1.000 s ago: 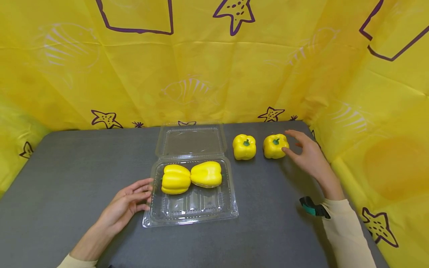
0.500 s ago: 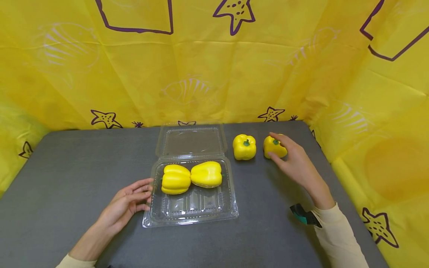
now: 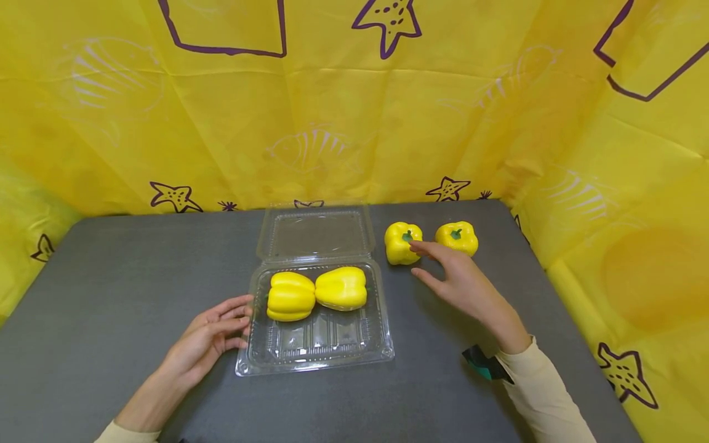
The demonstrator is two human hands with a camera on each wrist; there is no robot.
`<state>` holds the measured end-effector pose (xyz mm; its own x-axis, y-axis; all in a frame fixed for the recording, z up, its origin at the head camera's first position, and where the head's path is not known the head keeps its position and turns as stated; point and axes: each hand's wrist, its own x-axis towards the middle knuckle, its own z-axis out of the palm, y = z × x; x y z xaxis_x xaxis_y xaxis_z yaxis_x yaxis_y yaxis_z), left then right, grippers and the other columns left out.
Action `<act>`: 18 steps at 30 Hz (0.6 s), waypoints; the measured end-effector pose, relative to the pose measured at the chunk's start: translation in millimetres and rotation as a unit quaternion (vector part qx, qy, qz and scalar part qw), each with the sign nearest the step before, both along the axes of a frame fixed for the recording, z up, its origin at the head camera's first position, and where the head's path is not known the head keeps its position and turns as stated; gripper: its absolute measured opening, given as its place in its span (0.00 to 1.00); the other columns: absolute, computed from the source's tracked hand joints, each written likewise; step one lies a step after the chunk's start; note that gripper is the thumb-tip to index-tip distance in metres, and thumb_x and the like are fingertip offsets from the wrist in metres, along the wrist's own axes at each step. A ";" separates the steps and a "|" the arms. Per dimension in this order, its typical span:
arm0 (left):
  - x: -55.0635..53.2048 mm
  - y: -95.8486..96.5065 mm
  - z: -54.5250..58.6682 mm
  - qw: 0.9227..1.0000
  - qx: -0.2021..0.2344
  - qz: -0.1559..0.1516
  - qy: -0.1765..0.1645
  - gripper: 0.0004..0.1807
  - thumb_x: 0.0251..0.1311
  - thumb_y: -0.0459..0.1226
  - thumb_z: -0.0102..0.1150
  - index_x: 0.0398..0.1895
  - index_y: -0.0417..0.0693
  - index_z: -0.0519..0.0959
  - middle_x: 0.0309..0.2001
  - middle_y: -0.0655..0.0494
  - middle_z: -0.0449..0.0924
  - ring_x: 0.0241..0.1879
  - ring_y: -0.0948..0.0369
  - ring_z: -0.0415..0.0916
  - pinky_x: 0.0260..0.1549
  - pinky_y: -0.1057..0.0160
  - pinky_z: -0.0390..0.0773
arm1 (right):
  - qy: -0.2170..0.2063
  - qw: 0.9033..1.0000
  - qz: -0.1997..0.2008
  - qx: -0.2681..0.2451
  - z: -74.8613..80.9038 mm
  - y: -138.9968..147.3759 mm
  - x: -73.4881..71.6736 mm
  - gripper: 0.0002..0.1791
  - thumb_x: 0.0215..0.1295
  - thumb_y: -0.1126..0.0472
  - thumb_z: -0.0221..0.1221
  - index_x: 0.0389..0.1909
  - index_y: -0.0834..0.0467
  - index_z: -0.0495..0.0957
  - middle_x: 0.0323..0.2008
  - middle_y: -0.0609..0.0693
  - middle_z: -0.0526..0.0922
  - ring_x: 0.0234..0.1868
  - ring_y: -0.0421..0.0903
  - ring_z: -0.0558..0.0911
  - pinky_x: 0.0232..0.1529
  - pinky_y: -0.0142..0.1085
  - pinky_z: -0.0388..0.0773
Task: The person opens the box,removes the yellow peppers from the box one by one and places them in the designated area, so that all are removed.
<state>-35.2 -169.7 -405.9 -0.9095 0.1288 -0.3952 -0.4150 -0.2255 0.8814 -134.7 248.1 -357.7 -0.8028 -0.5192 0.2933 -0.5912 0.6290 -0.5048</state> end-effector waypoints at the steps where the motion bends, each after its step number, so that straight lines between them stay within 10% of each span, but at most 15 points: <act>1: -0.1 0.1 0.0 1.000 0.000 0.001 0.000 0.29 0.63 0.26 0.54 0.67 0.32 0.62 0.44 0.53 0.76 0.33 0.62 0.76 0.33 0.63 0.84 | 0.002 1.000 0.006 0.002 -1.6 -1.9 0.5 0.25 0.57 0.69 0.68 0.57 0.65 0.77 0.54 0.57 0.82 0.48 0.54 0.83 0.50 0.48 0.79; 18: 0.1 0.5 -0.4 1.000 0.003 0.003 -0.004 0.29 0.63 0.26 0.53 0.68 0.33 0.61 0.43 0.54 0.76 0.33 0.62 0.76 0.33 0.63 0.83 | 0.031 0.996 0.075 0.024 -21.4 -37.8 8.7 0.39 0.51 0.58 0.74 0.64 0.62 0.71 0.62 0.55 0.74 0.62 0.52 0.74 0.62 0.47 0.71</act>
